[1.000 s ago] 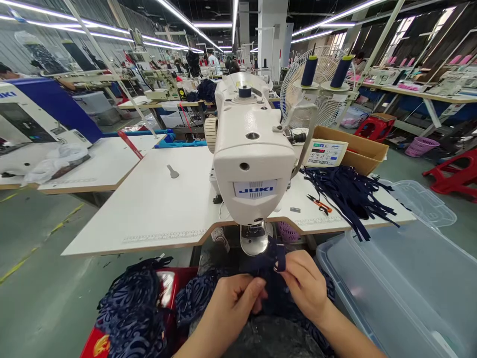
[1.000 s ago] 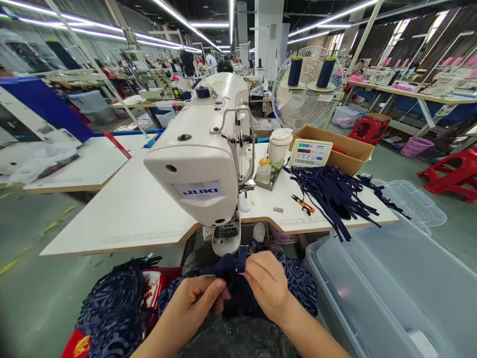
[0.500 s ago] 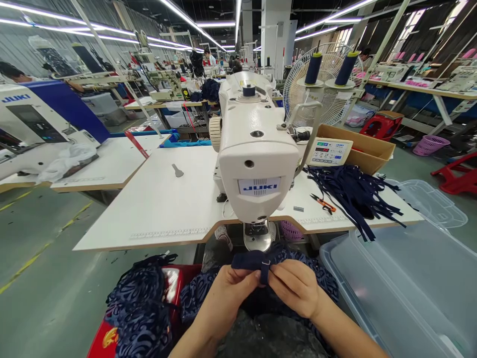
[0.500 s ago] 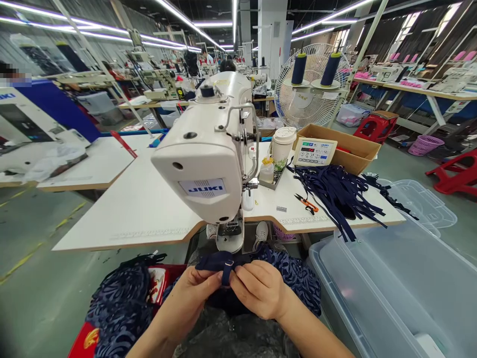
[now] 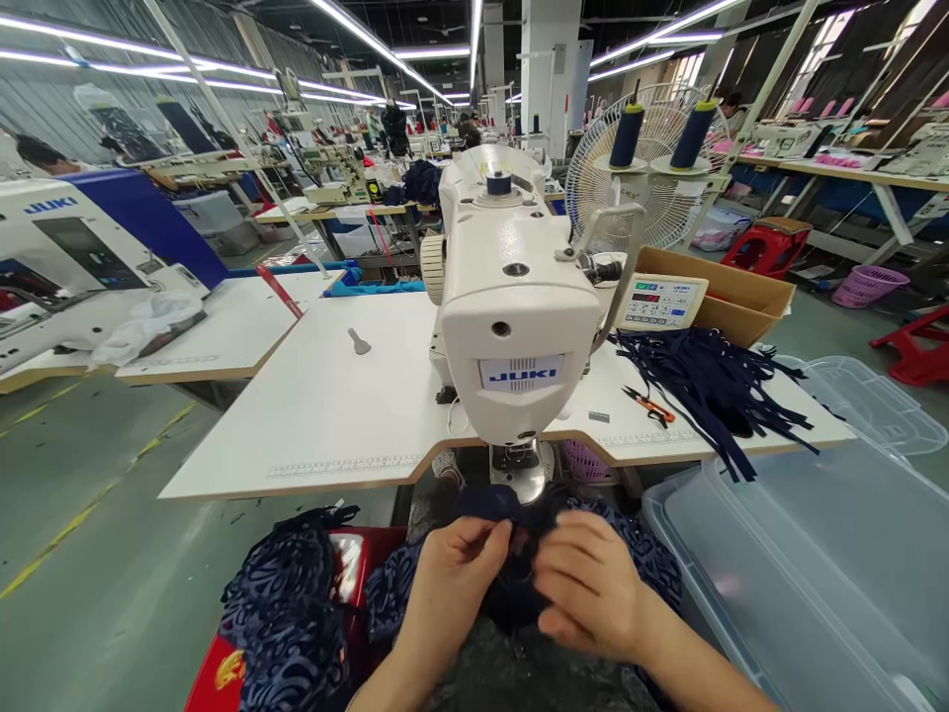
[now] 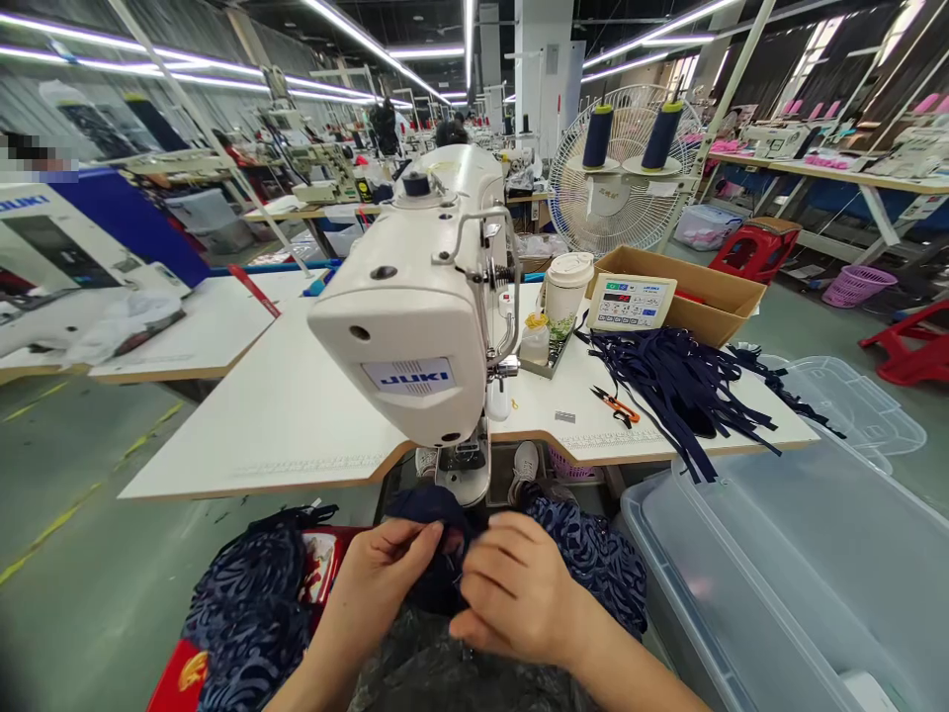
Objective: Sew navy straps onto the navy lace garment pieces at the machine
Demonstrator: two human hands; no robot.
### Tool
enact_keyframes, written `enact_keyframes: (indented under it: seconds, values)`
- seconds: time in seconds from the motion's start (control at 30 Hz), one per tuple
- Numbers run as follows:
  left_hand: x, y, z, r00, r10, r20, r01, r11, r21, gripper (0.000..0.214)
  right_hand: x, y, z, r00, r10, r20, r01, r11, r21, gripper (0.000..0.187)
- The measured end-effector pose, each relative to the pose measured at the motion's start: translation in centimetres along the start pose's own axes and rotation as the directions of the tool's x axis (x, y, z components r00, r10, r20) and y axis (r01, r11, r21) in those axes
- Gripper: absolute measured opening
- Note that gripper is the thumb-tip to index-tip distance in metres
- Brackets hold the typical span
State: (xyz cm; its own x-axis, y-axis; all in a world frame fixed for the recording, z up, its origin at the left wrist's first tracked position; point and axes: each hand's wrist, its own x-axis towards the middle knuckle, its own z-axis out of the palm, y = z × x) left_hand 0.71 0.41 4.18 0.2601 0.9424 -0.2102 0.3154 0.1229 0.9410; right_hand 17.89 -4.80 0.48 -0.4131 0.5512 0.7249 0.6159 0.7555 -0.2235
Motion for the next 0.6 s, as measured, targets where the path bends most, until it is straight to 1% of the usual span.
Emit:
enact_keyframes:
  seconds: [0.03,0.07,0.1,0.13,0.17,0.2,0.23,0.27,0.3,0.33,0.37,0.4,0.43,0.47,0.5,0.53,0.6]
  values:
    - [0.0,0.1,-0.1,1.0,-0.015,-0.01,0.015,1.0,-0.022,0.027,-0.2,-0.3,0.2,0.999,-0.013,0.031,0.011,0.997,0.07,0.04]
    - [0.0,0.1,-0.2,1.0,-0.029,-0.006,0.029,0.998,-0.057,0.026,-0.4,-0.5,0.2,0.999,-0.013,0.037,0.007,0.988,0.153,0.043]
    - [0.0,0.0,-0.2,0.999,-0.037,0.01,0.037,0.995,-0.097,0.025,-0.5,-0.5,0.1,1.0,0.023,0.013,-0.025,0.972,0.233,0.045]
    - [0.0,0.0,-0.2,0.999,-0.036,0.038,0.041,0.99,-0.134,0.025,-0.6,-0.3,-0.2,0.993,0.117,-0.033,-0.102,0.948,0.302,0.045]
    - [0.0,0.0,-0.2,0.996,-0.03,0.079,0.042,0.985,-0.165,0.025,-0.6,0.1,-0.6,0.963,0.256,-0.08,-0.211,0.908,0.362,0.043]
    - [-0.1,0.0,-0.2,0.992,-0.021,0.126,0.045,0.981,-0.19,0.026,-0.5,0.5,-1.1,0.904,0.417,-0.097,-0.345,0.843,0.412,0.041]
    - [-0.2,0.1,-0.1,0.984,-0.011,0.179,0.05,0.975,-0.215,0.027,-0.3,0.9,-1.6,0.833,0.55,-0.054,-0.473,0.76,0.446,0.037]
    - [-0.3,0.2,0.0,0.972,-0.005,0.237,0.063,0.969,-0.239,0.027,0.0,1.2,-1.9,0.786,0.617,0.041,-0.559,0.681,0.472,0.037]
    - [-0.5,0.5,0.0,0.956,-0.002,0.292,0.081,0.963,-0.258,0.028,0.4,1.5,-2.1,0.762,0.625,0.171,-0.613,0.609,0.504,0.044]
    - [-0.6,0.7,0.1,0.939,-0.001,0.344,0.101,0.957,-0.271,0.028,0.7,1.6,-2.1,0.753,0.584,0.304,-0.639,0.537,0.552,0.054]
    - [-0.8,1.0,0.1,0.922,0.0,0.386,0.115,0.954,-0.276,0.028,1.0,1.6,-2.0,0.75,0.518,0.412,-0.649,0.453,0.612,0.063]
    - [-0.9,1.2,0.1,0.91,0.001,0.415,0.122,0.955,-0.271,0.029,1.2,1.5,-1.6,0.744,0.457,0.486,-0.654,0.352,0.669,0.069]
    - [-1.0,1.4,0.2,0.906,-0.002,0.424,0.122,0.959,-0.257,0.028,1.3,1.3,-1.3,0.737,0.421,0.529,-0.655,0.252,0.712,0.07]
    - [-1.0,1.4,0.2,0.913,-0.007,0.409,0.113,0.966,-0.234,0.028,1.3,1.1,-0.9,0.727,0.42,0.544,-0.654,0.179,0.735,0.069]
    - [-1.0,1.4,0.3,0.928,-0.015,0.372,0.099,0.973,-0.207,0.028,1.2,1.0,-0.6,0.711,0.46,0.532,-0.653,0.152,0.742,0.064]
    - [-0.9,1.4,0.4,0.944,-0.025,0.33,0.088,0.981,-0.175,0.027,1.1,0.9,-0.4,0.689,0.523,0.502,-0.659,0.166,0.733,0.058]
    - [-0.8,1.1,0.5,0.964,-0.05,0.262,0.083,0.989,-0.119,0.027,1.0,0.9,-0.2,0.631,0.647,0.428,-0.697,0.232,0.678,0.04]
